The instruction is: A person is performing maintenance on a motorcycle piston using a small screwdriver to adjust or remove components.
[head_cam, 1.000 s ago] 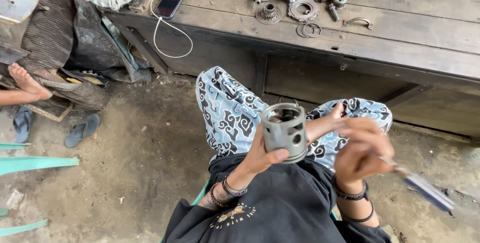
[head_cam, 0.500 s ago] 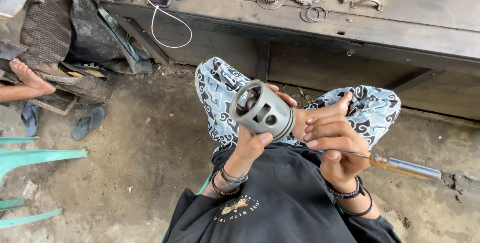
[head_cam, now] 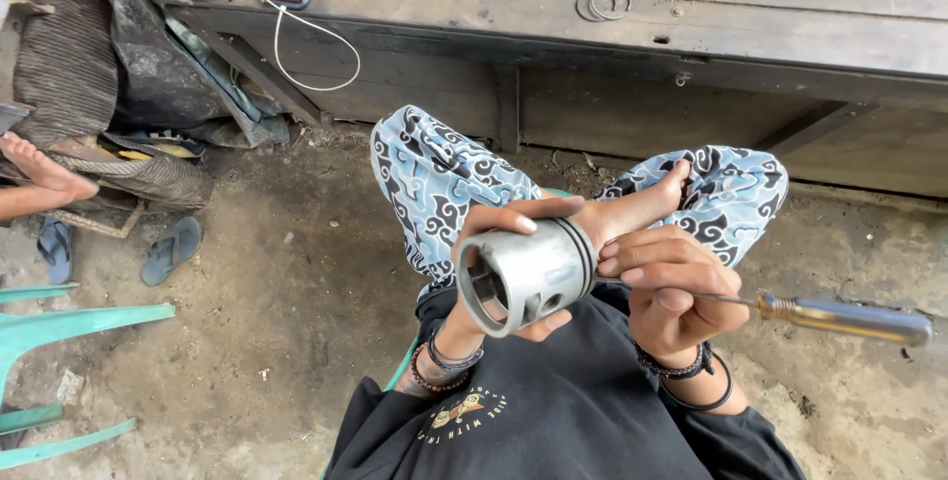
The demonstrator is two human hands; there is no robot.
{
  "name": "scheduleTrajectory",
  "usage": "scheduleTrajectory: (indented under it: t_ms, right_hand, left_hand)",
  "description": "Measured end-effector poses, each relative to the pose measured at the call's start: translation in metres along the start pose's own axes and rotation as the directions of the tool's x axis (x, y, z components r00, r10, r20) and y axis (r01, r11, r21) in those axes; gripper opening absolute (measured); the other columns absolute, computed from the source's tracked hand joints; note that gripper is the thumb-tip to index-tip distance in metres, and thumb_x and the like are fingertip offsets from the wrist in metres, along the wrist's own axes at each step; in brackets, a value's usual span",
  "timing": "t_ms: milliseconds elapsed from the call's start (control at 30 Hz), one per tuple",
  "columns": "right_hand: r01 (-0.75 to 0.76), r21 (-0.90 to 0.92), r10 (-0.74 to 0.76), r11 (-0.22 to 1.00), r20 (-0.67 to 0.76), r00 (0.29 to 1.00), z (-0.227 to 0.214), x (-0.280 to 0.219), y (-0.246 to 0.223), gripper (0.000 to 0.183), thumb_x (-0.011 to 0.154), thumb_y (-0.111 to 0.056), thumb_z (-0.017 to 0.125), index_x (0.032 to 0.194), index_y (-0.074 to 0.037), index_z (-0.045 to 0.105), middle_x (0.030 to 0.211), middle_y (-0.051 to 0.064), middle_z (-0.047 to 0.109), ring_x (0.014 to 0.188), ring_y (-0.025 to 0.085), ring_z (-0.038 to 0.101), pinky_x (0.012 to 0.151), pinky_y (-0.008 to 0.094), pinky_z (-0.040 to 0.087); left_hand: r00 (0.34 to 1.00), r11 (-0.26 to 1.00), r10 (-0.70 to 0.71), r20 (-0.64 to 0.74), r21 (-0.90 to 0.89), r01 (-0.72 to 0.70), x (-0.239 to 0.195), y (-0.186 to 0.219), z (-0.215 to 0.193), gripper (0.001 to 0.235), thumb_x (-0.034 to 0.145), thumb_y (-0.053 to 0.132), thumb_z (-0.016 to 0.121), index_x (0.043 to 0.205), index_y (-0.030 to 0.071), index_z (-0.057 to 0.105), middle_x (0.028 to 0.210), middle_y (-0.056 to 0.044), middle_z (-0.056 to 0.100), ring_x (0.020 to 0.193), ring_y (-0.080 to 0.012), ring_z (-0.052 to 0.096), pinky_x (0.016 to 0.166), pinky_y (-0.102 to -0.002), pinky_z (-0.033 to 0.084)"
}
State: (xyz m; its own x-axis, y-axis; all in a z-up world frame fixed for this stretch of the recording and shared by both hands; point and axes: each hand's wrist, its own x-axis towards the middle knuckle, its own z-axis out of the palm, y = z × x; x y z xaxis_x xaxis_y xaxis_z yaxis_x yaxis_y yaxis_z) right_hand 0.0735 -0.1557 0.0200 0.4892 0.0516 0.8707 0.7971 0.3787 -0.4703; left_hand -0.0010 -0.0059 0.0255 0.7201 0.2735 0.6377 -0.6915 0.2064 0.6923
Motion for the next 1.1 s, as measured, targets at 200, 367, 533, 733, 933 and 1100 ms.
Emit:
scheduleTrajectory:
  t_ms: [200,367,533,733,933,1100]
  right_hand:
    - [0.163,-0.129,-0.164,0.978,0.002,0.987,-0.003,-0.003,-0.003,0.047,0.105,-0.031,0.052,0.070,-0.002,0.065,0.062,0.015,0.069,0.052,0.028,0.068,0.054,0.037,0.061]
    - [0.433,-0.190,-0.428,0.881,0.070,0.901,-0.015,-0.018,0.005,0.039,0.103,-0.035,0.058,0.076,-0.010,0.069,0.071,0.011,0.072,0.065,0.029,0.069,0.058,0.045,0.066]
    - [0.480,-0.188,-0.481,0.857,0.043,0.875,-0.025,-0.046,0.020,0.044,0.104,-0.045,0.055,0.079,-0.013,0.072,0.073,0.010,0.071,0.065,0.028,0.069,0.057,0.049,0.065]
    - [0.469,-0.205,-0.485,0.859,-0.031,0.874,-0.025,-0.062,0.025,0.046,0.105,-0.049,0.053,0.080,-0.015,0.073,0.072,0.009,0.069,0.067,0.026,0.066,0.060,0.051,0.065]
    - [0.396,-0.191,-0.415,0.898,-0.071,0.907,-0.032,-0.069,0.022,0.045,0.102,-0.049,0.057,0.079,-0.015,0.074,0.073,0.011,0.068,0.072,0.026,0.063,0.065,0.053,0.066]
    - [0.342,-0.156,-0.287,0.927,0.296,0.911,-0.042,-0.039,0.001,0.034,0.114,-0.035,0.039,0.118,-0.008,0.059,0.108,0.012,0.064,0.100,0.023,0.059,0.090,0.045,0.066]
  left_hand:
    - [0.981,0.960,0.195,0.002,0.203,-0.191,0.005,0.007,0.005,0.053,0.068,0.024,0.095,0.101,0.004,0.059,0.120,-0.031,0.067,0.112,-0.0412,0.071,0.094,-0.052,0.061]
    - [0.945,0.921,0.327,0.027,0.217,-0.325,0.017,0.017,0.022,0.048,0.086,0.030,0.082,0.120,0.005,0.060,0.120,-0.011,0.065,0.126,-0.0211,0.065,0.111,-0.026,0.052]
    - [0.947,0.923,0.321,-0.021,0.230,-0.307,0.007,0.009,0.030,0.050,0.084,0.030,0.084,0.120,0.006,0.059,0.118,-0.011,0.064,0.123,-0.0199,0.065,0.110,-0.030,0.053]
    - [0.944,0.927,0.311,-0.106,0.252,-0.277,-0.008,0.002,0.038,0.055,0.080,0.031,0.086,0.120,0.009,0.056,0.115,-0.011,0.061,0.117,-0.0180,0.065,0.108,-0.037,0.056]
    - [0.930,0.925,0.319,-0.184,0.276,-0.263,-0.015,-0.007,0.046,0.060,0.076,0.031,0.089,0.120,0.012,0.054,0.112,-0.011,0.058,0.112,-0.0160,0.065,0.106,-0.044,0.059]
    - [0.913,0.922,0.323,-0.248,0.299,-0.245,-0.016,-0.022,0.041,0.064,0.072,0.032,0.092,0.120,0.014,0.052,0.110,-0.011,0.056,0.107,-0.0145,0.065,0.105,-0.049,0.061]
